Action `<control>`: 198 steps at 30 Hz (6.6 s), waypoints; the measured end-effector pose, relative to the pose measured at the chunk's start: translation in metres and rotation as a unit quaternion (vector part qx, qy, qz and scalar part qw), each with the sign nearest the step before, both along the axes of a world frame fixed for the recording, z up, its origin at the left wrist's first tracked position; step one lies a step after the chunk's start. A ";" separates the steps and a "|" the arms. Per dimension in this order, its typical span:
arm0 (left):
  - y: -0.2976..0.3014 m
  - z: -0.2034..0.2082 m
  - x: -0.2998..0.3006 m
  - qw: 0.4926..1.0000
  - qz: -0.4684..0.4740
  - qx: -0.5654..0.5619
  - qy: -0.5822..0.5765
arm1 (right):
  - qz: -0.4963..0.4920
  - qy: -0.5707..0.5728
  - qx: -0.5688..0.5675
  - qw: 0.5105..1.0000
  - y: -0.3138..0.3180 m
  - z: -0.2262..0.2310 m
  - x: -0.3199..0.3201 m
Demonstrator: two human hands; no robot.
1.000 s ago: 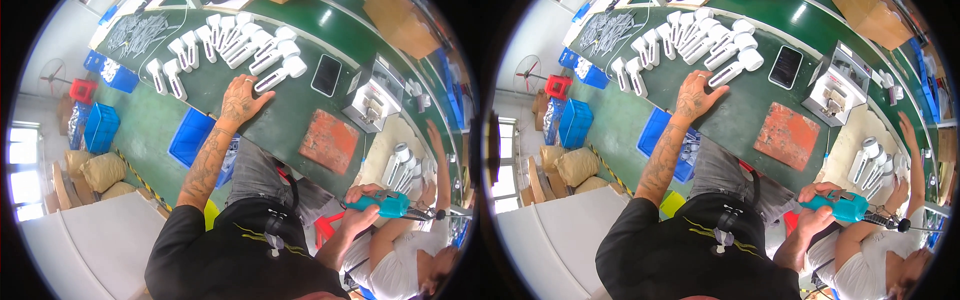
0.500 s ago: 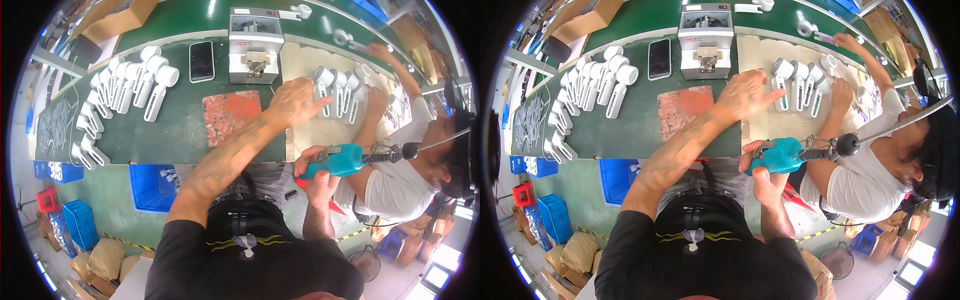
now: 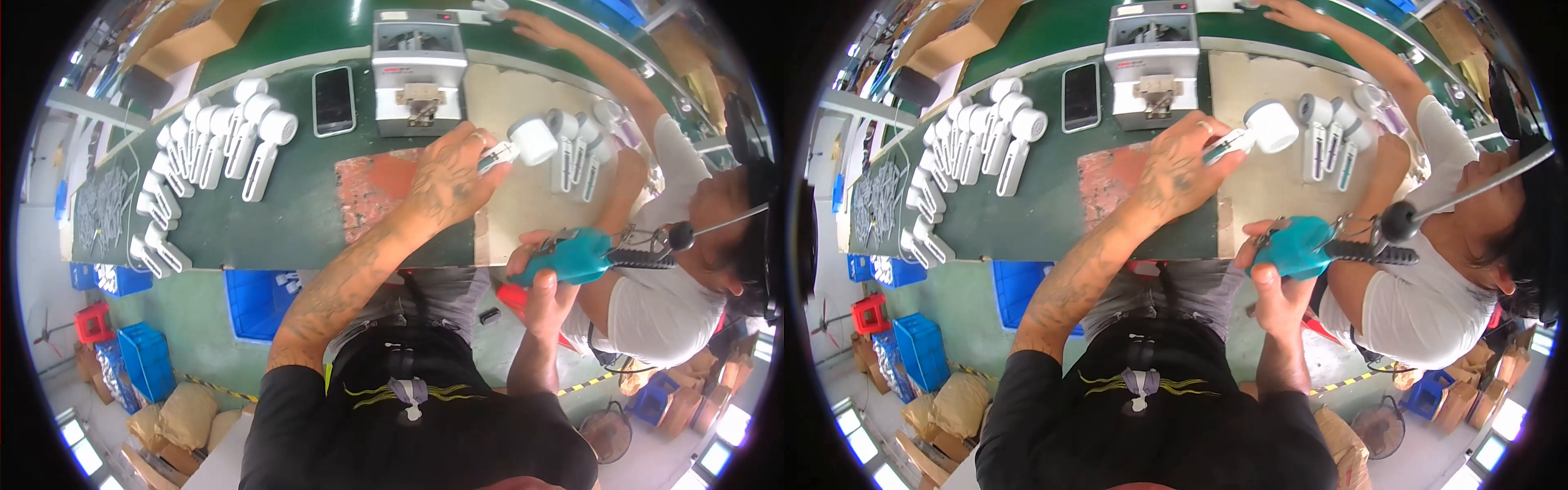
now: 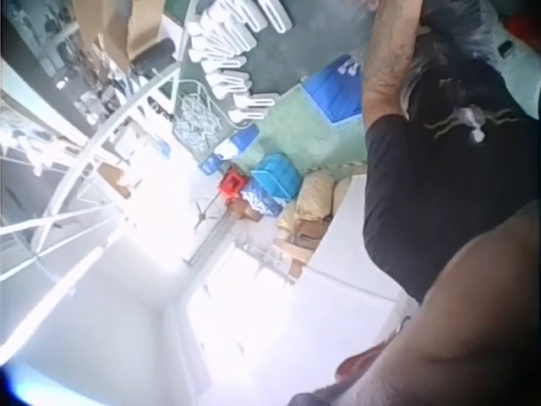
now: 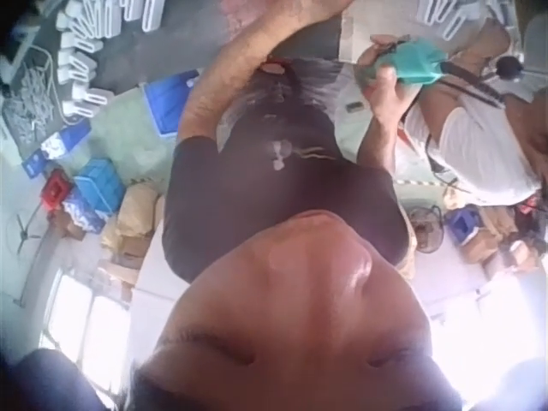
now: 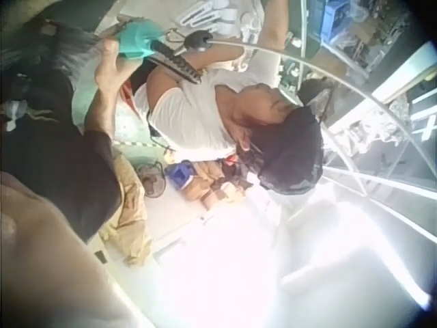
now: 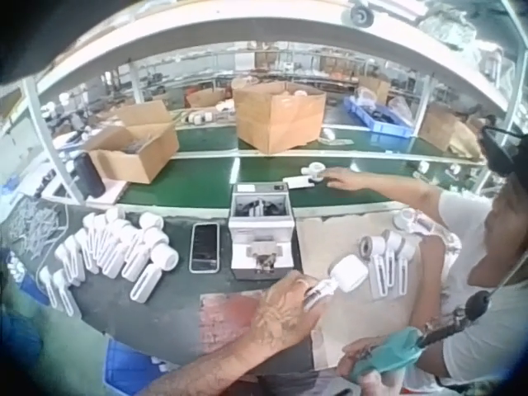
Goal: The person assembles handheld fans by securing plastic casings with screws using an electric screwdriver.
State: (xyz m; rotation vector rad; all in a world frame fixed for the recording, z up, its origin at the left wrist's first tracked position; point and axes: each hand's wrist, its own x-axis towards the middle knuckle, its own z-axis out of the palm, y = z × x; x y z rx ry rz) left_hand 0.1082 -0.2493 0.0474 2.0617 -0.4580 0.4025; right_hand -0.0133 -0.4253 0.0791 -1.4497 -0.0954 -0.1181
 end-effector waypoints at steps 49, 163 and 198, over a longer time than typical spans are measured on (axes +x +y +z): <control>0.110 -0.036 -0.029 0.989 0.019 0.146 -0.018 | 0.047 -0.128 0.026 0.990 0.130 -0.003 0.154; 0.145 -0.047 -0.176 0.753 0.050 -0.623 0.206 | -0.051 -0.214 -0.620 0.753 0.063 -0.087 0.051; 0.121 -0.055 -0.179 0.794 0.064 -0.580 0.170 | 0.193 -0.175 -0.345 0.902 0.125 -0.040 -0.030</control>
